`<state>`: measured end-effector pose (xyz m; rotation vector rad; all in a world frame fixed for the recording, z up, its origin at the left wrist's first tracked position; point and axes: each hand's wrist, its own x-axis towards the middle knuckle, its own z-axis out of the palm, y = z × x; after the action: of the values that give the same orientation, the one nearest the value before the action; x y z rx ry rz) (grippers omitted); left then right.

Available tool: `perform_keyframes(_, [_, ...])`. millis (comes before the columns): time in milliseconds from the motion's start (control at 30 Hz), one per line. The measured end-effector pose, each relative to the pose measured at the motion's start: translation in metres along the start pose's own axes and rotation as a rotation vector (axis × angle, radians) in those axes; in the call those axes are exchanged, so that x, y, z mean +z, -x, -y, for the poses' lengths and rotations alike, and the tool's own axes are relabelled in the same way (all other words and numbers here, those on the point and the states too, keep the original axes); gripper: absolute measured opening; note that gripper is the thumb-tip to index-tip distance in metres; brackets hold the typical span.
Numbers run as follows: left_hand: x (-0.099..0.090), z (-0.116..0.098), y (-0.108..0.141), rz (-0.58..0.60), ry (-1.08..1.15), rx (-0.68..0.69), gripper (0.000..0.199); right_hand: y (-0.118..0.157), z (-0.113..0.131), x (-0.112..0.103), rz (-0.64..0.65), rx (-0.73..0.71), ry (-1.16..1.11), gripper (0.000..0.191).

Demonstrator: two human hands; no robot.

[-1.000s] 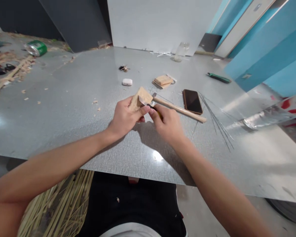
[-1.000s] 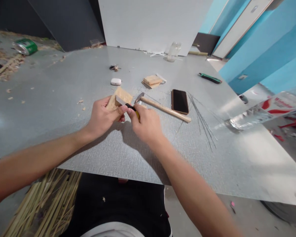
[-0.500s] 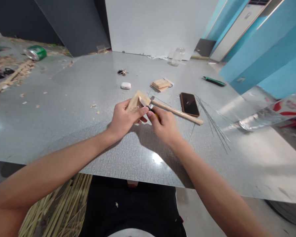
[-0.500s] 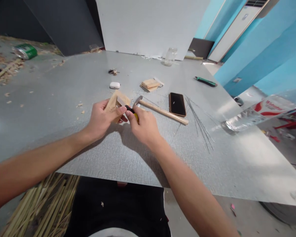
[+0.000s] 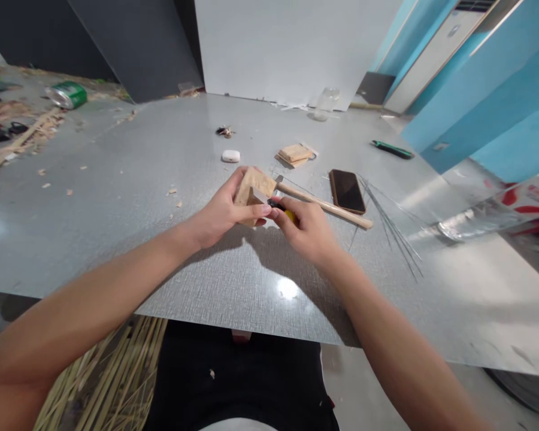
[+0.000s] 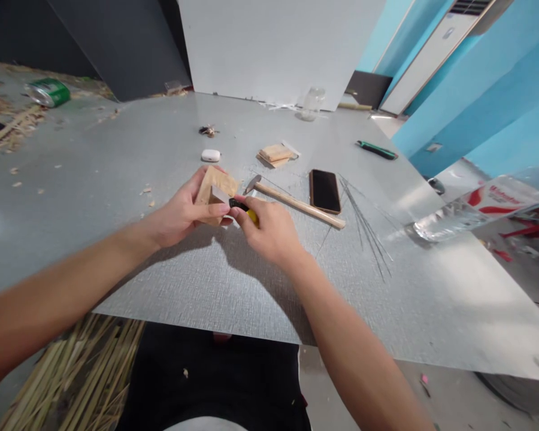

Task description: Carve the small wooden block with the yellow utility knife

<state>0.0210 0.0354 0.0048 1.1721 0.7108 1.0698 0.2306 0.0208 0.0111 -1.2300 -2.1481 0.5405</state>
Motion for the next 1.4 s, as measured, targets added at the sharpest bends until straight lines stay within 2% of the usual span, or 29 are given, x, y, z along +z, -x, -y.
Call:
perform_keyframes(333, [0.009,0.001,0.001,-0.052,-0.159,0.081,0.068,0.0,0.006,-0.002,0.057,0.003,0.021,0.038])
perform_keyframes(633, [0.007,0.011,0.001,-0.147,-0.202,0.171,0.065,-0.001,0.008,0.004,-0.072,0.041,0.105,0.04])
perform_keyframes(900, [0.008,0.009,0.001,-0.161,-0.203,0.145,0.06,0.0,0.015,0.009,-0.13,0.114,0.195,0.038])
perform_keyframes(1033, [0.009,0.011,-0.001,-0.218,-0.199,0.131,0.059,-0.001,0.016,0.017,-0.155,0.179,0.271,0.03])
perform_keyframes(1200, [0.016,0.017,0.0,-0.229,-0.194,0.087,0.055,-0.005,0.008,0.019,-0.264,0.192,0.243,0.028])
perform_keyframes(1400, [0.01,0.008,-0.002,-0.207,-0.081,0.031,0.058,-0.004,0.006,0.005,-0.1,0.083,0.027,0.044])
